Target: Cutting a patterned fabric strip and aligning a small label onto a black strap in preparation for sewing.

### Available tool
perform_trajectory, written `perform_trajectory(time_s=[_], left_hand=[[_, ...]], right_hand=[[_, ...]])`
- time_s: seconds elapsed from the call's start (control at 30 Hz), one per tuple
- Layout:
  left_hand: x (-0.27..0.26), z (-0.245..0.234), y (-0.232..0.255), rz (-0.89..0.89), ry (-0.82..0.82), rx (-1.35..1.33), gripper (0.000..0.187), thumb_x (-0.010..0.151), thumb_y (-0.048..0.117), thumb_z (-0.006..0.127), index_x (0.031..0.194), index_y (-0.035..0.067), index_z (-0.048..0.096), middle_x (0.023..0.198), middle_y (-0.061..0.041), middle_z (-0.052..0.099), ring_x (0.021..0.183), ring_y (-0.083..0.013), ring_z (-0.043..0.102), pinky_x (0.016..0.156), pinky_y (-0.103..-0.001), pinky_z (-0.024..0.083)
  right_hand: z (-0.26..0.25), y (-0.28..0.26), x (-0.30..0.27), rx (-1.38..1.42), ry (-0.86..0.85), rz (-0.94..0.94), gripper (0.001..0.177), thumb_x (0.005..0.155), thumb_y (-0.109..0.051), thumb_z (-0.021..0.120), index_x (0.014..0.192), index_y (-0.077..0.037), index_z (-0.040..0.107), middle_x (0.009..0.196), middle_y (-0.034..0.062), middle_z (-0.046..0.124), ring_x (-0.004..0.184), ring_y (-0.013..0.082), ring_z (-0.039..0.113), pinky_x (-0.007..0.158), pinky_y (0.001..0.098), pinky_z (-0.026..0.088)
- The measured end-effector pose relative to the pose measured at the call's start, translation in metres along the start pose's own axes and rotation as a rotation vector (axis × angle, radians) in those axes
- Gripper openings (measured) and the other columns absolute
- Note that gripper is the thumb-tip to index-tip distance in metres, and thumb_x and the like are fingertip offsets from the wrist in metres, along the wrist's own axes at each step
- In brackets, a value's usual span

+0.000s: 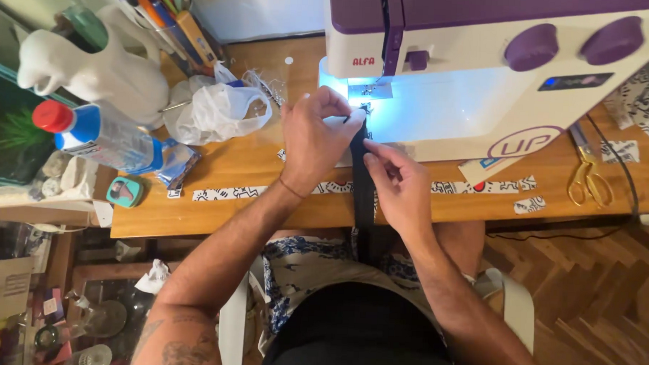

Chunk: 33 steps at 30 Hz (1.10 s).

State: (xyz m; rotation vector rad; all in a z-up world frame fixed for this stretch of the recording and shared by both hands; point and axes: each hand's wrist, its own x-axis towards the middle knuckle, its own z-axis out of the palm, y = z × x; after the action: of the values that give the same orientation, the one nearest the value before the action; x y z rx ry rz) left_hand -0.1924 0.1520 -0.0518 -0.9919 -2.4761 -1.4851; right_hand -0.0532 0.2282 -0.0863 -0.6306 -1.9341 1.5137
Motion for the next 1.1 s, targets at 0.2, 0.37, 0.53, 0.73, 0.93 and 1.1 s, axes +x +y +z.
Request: perform_trajectory(time_s=[0.2, 0.37, 0.53, 0.73, 0.93, 1.1], left_hand=[[0.008, 0.008, -0.013, -0.045, 0.008, -0.088, 0.014, 0.078, 0.017, 0.082, 0.083, 0.019, 0.069, 0.078, -0.007, 0.079, 0.084, -0.0265, 0.077, 0.086, -0.041, 0.045], [0.007, 0.012, -0.009, -0.073, 0.041, -0.200, 0.016, 0.081, 0.013, 0.083, 0.088, 0.016, 0.068, 0.083, -0.013, 0.078, 0.087, -0.0301, 0.079, 0.085, -0.044, 0.049], [0.002, 0.027, -0.014, -0.075, 0.138, -0.146, 0.016, 0.084, 0.015, 0.084, 0.089, 0.019, 0.069, 0.080, -0.005, 0.077, 0.082, -0.0216, 0.077, 0.086, -0.038, 0.044], [0.001, 0.020, -0.008, -0.093, 0.185, -0.104, 0.031, 0.076, 0.019, 0.088, 0.098, 0.018, 0.066, 0.088, -0.005, 0.070, 0.082, -0.0209, 0.071, 0.084, -0.041, 0.043], [-0.004, 0.022, -0.010, 0.047, 0.254, -0.191, 0.025, 0.086, 0.026, 0.082, 0.101, 0.023, 0.061, 0.087, 0.004, 0.063, 0.078, -0.0126, 0.058, 0.080, -0.032, 0.033], [-0.014, -0.002, -0.011, 0.449, 0.102, -0.005, 0.015, 0.094, 0.033, 0.069, 0.101, 0.021, 0.065, 0.103, 0.005, 0.070, 0.097, -0.0157, 0.058, 0.089, -0.034, 0.031]], right_hand=[[0.001, 0.004, 0.004, 0.012, -0.048, 0.003, 0.027, 0.101, -0.007, 0.067, 0.127, -0.009, 0.075, 0.096, 0.0175, 0.075, 0.088, 0.0203, 0.071, 0.080, 0.0374, 0.061], [0.002, 0.005, 0.007, 0.036, -0.046, -0.026, 0.027, 0.102, -0.005, 0.066, 0.128, -0.007, 0.074, 0.096, 0.0186, 0.075, 0.089, 0.0201, 0.071, 0.080, 0.0363, 0.062], [0.003, 0.006, 0.007, 0.041, -0.010, -0.055, 0.027, 0.102, -0.005, 0.066, 0.128, -0.006, 0.073, 0.096, 0.0169, 0.074, 0.088, 0.0171, 0.070, 0.078, 0.0344, 0.062], [0.005, 0.011, 0.005, -0.010, 0.007, -0.132, 0.027, 0.103, -0.005, 0.065, 0.128, -0.006, 0.073, 0.096, 0.0183, 0.073, 0.086, 0.0205, 0.071, 0.073, 0.0341, 0.061], [0.004, -0.005, 0.010, -0.255, 0.024, -0.270, 0.025, 0.103, -0.005, 0.064, 0.126, -0.001, 0.072, 0.094, 0.0229, 0.072, 0.084, 0.0364, 0.073, 0.064, 0.0378, 0.060], [0.002, -0.007, 0.013, -0.246, 0.041, -0.270, 0.024, 0.101, -0.006, 0.065, 0.123, -0.002, 0.074, 0.091, 0.0217, 0.072, 0.081, 0.0377, 0.073, 0.062, 0.0397, 0.060]])
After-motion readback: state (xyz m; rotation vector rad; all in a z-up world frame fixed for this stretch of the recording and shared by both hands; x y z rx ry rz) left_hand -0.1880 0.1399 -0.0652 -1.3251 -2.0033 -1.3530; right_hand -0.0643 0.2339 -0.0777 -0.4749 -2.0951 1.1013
